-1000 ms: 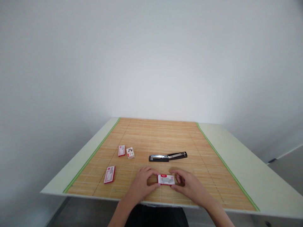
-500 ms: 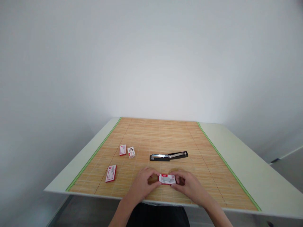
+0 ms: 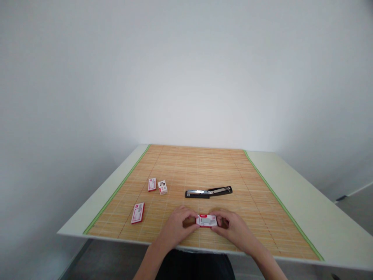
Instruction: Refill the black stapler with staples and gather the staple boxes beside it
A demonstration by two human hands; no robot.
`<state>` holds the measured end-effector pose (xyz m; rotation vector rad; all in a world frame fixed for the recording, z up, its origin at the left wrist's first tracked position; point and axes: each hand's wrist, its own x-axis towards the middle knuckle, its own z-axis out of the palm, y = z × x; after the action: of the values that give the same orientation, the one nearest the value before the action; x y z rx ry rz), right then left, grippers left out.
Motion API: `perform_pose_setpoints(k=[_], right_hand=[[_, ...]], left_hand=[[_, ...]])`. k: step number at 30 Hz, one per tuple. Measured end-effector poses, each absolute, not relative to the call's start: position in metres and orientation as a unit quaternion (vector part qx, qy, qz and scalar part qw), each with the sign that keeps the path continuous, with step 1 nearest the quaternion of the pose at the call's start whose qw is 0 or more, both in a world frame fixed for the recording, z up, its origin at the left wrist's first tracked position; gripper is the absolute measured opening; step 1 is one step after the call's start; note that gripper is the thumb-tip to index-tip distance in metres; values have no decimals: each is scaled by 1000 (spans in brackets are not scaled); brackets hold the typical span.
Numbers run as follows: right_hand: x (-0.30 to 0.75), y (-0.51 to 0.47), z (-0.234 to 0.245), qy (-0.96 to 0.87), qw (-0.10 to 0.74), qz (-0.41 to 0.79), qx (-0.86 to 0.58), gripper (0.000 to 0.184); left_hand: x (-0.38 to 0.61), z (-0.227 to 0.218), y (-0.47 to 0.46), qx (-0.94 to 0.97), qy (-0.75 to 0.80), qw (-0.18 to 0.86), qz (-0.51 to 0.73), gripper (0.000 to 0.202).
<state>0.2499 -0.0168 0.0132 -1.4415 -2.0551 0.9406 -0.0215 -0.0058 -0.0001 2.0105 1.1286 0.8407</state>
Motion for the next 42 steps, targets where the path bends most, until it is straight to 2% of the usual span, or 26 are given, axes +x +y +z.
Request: perform_pose_setpoints(k=[3, 9, 17, 22, 25, 27, 29, 33, 38, 42], right_hand=[[250, -17, 13, -751, 225, 340, -519, 31], [252, -17, 14, -756, 227, 340, -512, 30], [248, -18, 18, -763, 212, 320, -520, 24], [238, -18, 29, -753, 232, 289, -543, 41], [228, -15, 39, -768, 225, 268, -536, 23], [221, -12, 44, -781, 209, 258, -528, 12], [218, -9, 45, -789, 196, 252, -525, 11], [217, 0, 41, -797, 192, 243, -519, 13], [217, 19, 42, -782, 226, 195, -547, 26], [215, 31, 43, -795, 208, 199, -533, 23]], left_hand=[[-20, 0, -4, 751, 470, 345, 310, 27], [-16, 1, 2, 750, 456, 348, 329, 29], [-15, 2, 0, 798, 397, 328, 313, 22], [-19, 3, 9, 761, 480, 260, 350, 17], [-19, 0, 26, 716, 562, 181, 373, 17], [-18, -3, 39, 703, 598, 150, 353, 38], [-16, -5, 48, 716, 601, 155, 321, 44], [-17, -6, 53, 749, 563, 190, 293, 28], [-19, -2, 39, 780, 511, 232, 278, 32], [-17, -1, 30, 788, 502, 232, 272, 32]])
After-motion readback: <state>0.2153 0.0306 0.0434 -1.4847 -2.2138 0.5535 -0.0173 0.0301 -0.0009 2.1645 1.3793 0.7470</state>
